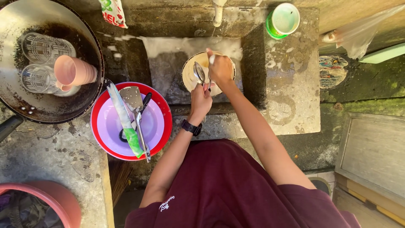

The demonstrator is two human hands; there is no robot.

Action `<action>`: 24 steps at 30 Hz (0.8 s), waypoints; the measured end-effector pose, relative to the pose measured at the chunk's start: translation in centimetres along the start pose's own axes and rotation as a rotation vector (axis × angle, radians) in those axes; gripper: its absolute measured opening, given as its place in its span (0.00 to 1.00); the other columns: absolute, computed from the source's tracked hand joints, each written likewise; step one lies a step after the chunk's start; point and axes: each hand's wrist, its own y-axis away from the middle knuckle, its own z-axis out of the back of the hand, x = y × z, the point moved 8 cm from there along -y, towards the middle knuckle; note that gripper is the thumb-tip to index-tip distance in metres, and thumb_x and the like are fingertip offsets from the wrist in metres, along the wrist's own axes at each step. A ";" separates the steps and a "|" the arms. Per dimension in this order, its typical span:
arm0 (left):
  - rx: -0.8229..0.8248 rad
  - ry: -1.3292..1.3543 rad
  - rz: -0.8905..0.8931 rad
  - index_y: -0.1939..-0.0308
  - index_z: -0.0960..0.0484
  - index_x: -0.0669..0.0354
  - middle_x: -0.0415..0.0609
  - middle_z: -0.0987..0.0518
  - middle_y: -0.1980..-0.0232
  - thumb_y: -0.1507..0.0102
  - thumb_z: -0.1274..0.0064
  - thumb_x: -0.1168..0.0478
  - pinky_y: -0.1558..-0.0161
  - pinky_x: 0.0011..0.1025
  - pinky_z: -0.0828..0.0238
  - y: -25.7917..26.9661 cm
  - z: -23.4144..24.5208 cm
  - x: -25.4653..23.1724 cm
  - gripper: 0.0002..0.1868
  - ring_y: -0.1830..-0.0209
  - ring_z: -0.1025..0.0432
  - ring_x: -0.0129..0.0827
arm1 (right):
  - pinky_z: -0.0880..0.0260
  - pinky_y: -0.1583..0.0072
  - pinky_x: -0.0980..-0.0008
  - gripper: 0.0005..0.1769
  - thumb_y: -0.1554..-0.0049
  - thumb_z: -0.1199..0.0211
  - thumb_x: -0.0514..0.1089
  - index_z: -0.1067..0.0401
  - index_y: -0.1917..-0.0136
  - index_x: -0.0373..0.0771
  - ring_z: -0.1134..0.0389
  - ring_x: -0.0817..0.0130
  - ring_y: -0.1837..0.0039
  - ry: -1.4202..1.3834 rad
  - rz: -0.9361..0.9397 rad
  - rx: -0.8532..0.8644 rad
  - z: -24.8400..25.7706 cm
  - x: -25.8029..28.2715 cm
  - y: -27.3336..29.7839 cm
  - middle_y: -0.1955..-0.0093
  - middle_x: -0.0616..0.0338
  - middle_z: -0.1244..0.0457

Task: The person is washing various kitchen items including plates, bowls, and spoons in a sink.

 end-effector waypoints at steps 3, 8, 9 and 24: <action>-0.035 0.037 0.063 0.65 0.34 0.67 0.58 0.15 0.52 0.38 0.57 0.77 0.69 0.34 0.32 0.5 0.7 0.0 0.05 0.73 0.28 0.36 | 0.34 0.60 0.49 0.31 0.31 0.47 0.57 0.26 0.66 0.32 0.33 0.47 0.68 -0.261 -0.279 -0.087 -1.3 -3.4 0.2 0.71 0.42 0.35; 0.001 0.307 0.323 0.66 0.41 0.64 0.56 0.15 0.46 0.36 0.60 0.76 0.77 0.27 0.35 1.1 2.0 3.0 0.08 0.80 0.34 0.26 | 0.29 0.63 0.53 0.19 0.38 0.40 0.51 0.29 0.54 0.30 0.29 0.47 0.61 -0.147 -0.161 -0.168 3.2 -5.1 0.9 0.59 0.37 0.34; 0.025 0.414 0.406 0.65 0.43 0.62 0.56 0.16 0.45 0.36 0.60 0.76 0.80 0.25 0.36 1.2 1.9 3.6 0.09 0.81 0.36 0.23 | 0.28 0.61 0.53 0.18 0.41 0.37 0.49 0.29 0.49 0.30 0.28 0.46 0.57 -0.018 -0.120 -0.069 2.9 -6.0 1.1 0.56 0.36 0.33; 0.072 0.540 0.423 0.64 0.42 0.60 0.69 0.18 0.50 0.35 0.57 0.76 0.79 0.26 0.29 0.7 -2.0 9.6 0.12 0.78 0.25 0.30 | 0.30 0.42 0.49 0.30 0.50 0.26 0.51 0.28 0.44 0.26 0.31 0.41 0.41 0.079 -0.486 0.533 -2.0 -16.2 4.7 0.44 0.35 0.34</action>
